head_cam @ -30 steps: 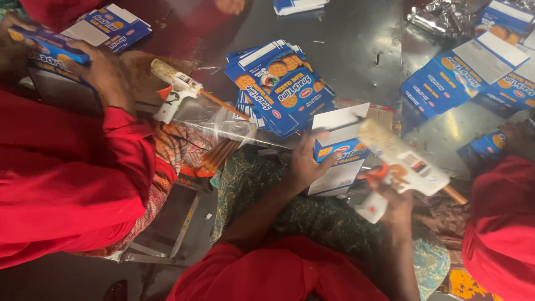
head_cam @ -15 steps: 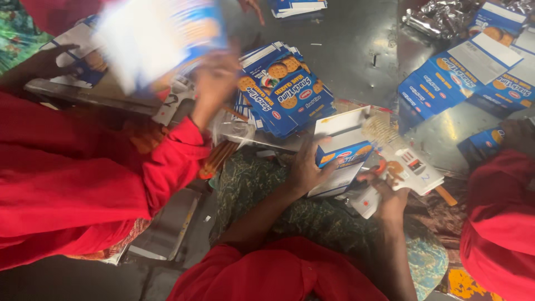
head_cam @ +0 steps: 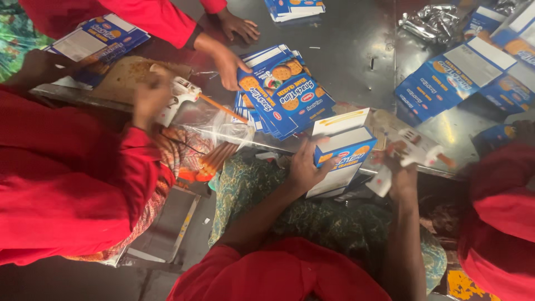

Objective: The person sits on the floor at a metal table and uses a hot glue gun to seal blue and white cardboard boxes. They repeatedly pick up boxes, apply glue to the edges, close the flaps, and place the sealed boxes on the table.

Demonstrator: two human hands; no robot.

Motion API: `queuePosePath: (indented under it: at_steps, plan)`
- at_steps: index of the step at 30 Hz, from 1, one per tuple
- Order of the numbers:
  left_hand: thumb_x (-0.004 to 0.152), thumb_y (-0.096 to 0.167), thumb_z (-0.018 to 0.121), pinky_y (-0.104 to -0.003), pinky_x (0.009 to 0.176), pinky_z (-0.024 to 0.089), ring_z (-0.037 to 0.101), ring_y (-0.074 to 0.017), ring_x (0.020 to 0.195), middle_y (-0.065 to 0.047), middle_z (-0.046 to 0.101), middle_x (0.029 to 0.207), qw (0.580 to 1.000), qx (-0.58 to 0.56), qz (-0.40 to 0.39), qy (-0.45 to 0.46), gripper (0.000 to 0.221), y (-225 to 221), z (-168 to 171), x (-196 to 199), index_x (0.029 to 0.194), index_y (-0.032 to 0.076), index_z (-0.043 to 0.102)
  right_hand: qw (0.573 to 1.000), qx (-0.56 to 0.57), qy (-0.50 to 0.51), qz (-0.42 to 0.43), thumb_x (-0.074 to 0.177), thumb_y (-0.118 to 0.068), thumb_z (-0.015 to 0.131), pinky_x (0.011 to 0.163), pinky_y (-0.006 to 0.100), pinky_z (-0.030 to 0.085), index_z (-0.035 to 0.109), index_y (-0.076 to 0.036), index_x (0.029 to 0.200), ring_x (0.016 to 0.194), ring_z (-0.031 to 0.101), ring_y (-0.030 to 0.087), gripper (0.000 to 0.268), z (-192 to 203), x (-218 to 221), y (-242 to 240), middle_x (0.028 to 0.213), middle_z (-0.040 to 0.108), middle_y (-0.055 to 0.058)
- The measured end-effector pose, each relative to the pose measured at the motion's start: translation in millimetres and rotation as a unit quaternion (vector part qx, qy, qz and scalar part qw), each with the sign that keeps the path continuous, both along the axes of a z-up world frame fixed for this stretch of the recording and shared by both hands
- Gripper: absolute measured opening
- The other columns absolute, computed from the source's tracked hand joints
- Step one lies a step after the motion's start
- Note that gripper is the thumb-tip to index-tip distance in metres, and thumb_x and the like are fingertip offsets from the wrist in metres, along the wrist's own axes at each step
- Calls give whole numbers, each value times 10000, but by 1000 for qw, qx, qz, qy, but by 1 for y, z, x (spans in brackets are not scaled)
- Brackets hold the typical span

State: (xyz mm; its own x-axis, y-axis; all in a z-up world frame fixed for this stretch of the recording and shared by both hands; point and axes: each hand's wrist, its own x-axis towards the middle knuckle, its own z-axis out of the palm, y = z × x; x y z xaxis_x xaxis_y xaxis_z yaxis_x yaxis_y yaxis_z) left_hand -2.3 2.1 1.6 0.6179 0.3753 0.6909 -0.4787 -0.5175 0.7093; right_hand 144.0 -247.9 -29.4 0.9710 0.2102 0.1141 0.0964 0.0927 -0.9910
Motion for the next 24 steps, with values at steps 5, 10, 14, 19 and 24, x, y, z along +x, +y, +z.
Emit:
queuePosePath:
  at_steps: [5, 10, 14, 19, 24]
  plan:
    - [953, 206, 805, -401, 905, 582, 701, -348, 1051, -246, 629, 1247, 999, 5, -8, -50, 410, 5, -14, 3, 1273, 30, 619, 978, -189, 89, -17, 982, -280, 757, 699, 336, 541, 681, 0, 1184, 835, 688, 191, 354, -28, 49, 14, 1036, 713, 128]
    - [828, 77, 893, -370, 881, 576, 684, -237, 1006, -183, 700, 1070, 982, -180, -56, -23, 368, 8, -26, 16, 1070, 27, 621, 859, -492, -45, -137, 825, -121, 817, 735, 293, 534, 657, -131, 1221, 924, 686, 150, 427, 32, 17, 3, 1106, 727, 39]
    - [906, 31, 808, -374, 1142, 502, 619, -233, 1323, -135, 710, 1212, 934, -233, -259, -80, 388, 13, -21, 20, 1148, 93, 511, 991, -58, 23, 119, 727, 35, 811, 785, 254, 532, 654, -205, 1243, 1011, 675, 94, 590, 72, -15, 10, 1165, 726, -44]
    - [974, -22, 751, -453, 1166, 486, 613, -274, 1402, -63, 741, 1305, 965, 88, -244, 30, 310, 44, 14, 12, 1235, 110, 648, 973, -148, -65, 164, 869, -4, 774, 920, 283, 562, 770, -64, 1136, 1025, 694, 144, 274, 59, -22, 33, 1129, 773, 78]
    - [722, -143, 612, -526, 1123, 419, 561, -282, 1342, -143, 670, 1393, 942, 270, -195, 43, 682, 39, 51, 8, 1341, 135, 677, 924, -223, -254, 179, 899, -48, 768, 1006, 317, 515, 763, -73, 1199, 1062, 679, 160, 302, 43, -22, 22, 1159, 768, 93]
